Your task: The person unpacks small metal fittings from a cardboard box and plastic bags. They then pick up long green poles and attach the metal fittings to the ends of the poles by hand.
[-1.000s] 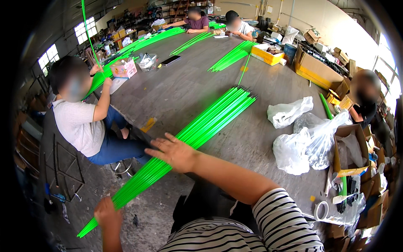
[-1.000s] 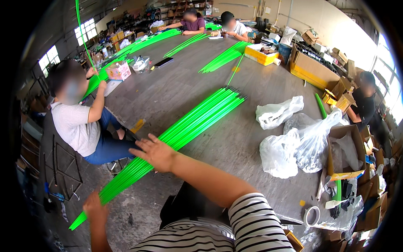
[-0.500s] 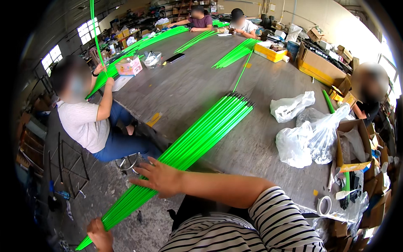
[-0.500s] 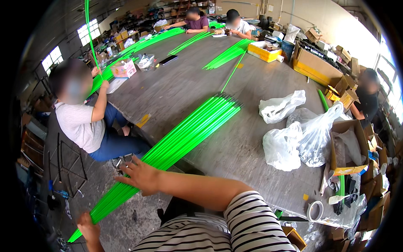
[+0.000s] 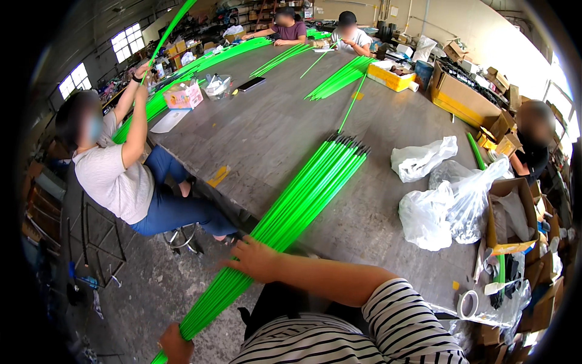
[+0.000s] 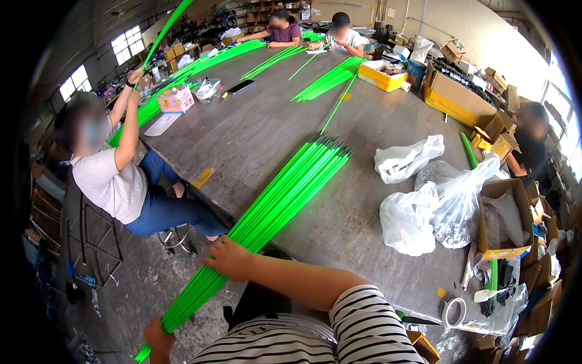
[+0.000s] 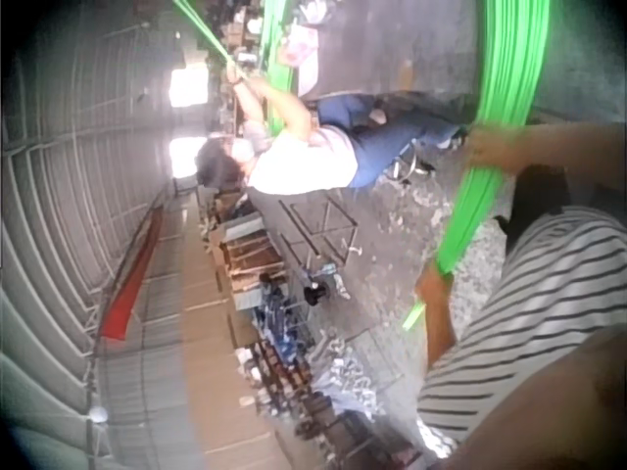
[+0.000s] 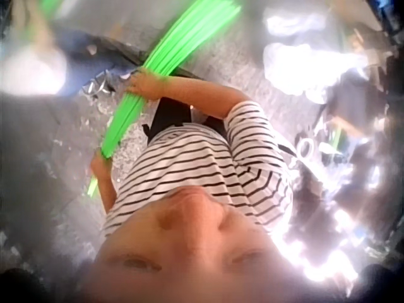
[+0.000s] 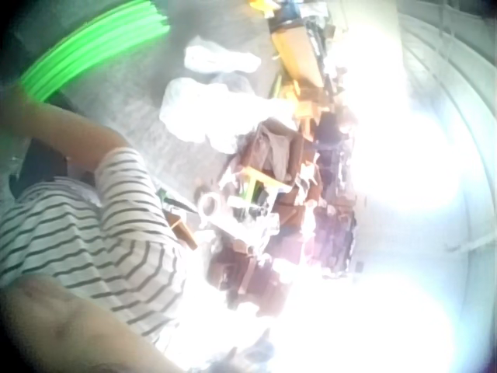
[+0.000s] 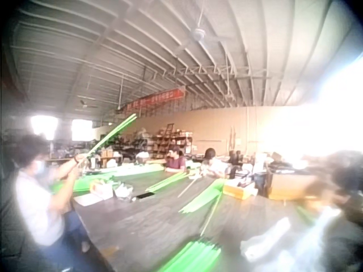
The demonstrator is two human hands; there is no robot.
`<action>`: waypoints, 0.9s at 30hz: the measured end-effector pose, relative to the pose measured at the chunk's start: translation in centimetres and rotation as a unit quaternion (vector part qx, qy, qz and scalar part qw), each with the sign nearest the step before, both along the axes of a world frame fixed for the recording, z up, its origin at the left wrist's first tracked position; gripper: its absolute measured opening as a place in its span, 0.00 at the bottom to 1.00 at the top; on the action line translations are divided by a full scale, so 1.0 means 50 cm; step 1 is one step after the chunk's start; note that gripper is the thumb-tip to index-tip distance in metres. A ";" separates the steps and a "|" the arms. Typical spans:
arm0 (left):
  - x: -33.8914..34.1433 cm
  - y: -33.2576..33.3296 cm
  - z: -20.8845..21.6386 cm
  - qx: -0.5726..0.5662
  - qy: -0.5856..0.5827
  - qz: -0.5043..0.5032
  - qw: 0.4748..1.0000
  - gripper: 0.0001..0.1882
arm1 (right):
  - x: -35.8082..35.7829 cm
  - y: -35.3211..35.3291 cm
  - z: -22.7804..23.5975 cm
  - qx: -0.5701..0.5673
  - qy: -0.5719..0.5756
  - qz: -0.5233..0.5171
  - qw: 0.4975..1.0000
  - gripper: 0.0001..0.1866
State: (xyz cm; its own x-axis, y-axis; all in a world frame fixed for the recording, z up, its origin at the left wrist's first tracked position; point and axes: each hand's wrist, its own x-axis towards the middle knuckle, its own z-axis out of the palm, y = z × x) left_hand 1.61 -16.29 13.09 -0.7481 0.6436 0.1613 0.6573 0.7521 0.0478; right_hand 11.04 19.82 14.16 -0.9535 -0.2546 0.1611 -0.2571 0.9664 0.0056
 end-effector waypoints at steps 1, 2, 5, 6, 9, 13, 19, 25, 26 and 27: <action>0.002 0.012 0.005 -0.014 -0.030 0.013 0.999 0.11 | 0.004 0.012 0.008 -0.003 -0.014 0.003 1.000 0.36; -0.004 0.027 0.004 -0.020 -0.041 0.007 0.999 0.11 | 0.008 0.029 0.016 -0.005 -0.027 -0.001 1.000 0.34; -0.012 0.064 0.023 -0.057 -0.096 0.000 0.994 0.12 | 0.000 0.050 0.000 -0.005 -0.020 0.002 1.000 0.27; -0.013 0.076 0.040 -0.082 -0.130 -0.002 0.988 0.13 | -0.004 0.051 -0.010 -0.020 0.005 0.014 1.000 0.24; -0.003 0.172 0.120 -0.160 -0.280 0.015 0.946 0.21 | -0.003 0.059 -0.034 -0.077 0.117 0.032 0.990 0.09; -0.029 0.293 0.175 -0.216 -0.429 -0.130 0.867 0.22 | 0.002 0.059 -0.029 -0.106 0.165 0.040 0.980 0.05; -0.109 0.720 0.231 0.050 -0.443 -0.279 0.850 0.22 | -0.006 0.061 -0.043 -0.124 0.144 0.021 0.982 0.06; -0.040 1.304 0.105 0.069 -0.343 -0.422 0.836 0.16 | -0.027 0.030 -0.094 -0.126 0.163 0.037 0.978 0.07; -0.029 1.373 0.070 0.081 -0.308 -0.406 0.856 0.20 | -0.038 0.014 -0.113 -0.123 0.182 0.054 0.974 0.08; 0.008 1.439 0.064 0.032 -0.250 -0.375 0.892 0.24 | -0.036 0.015 -0.122 -0.119 0.172 0.052 0.977 0.08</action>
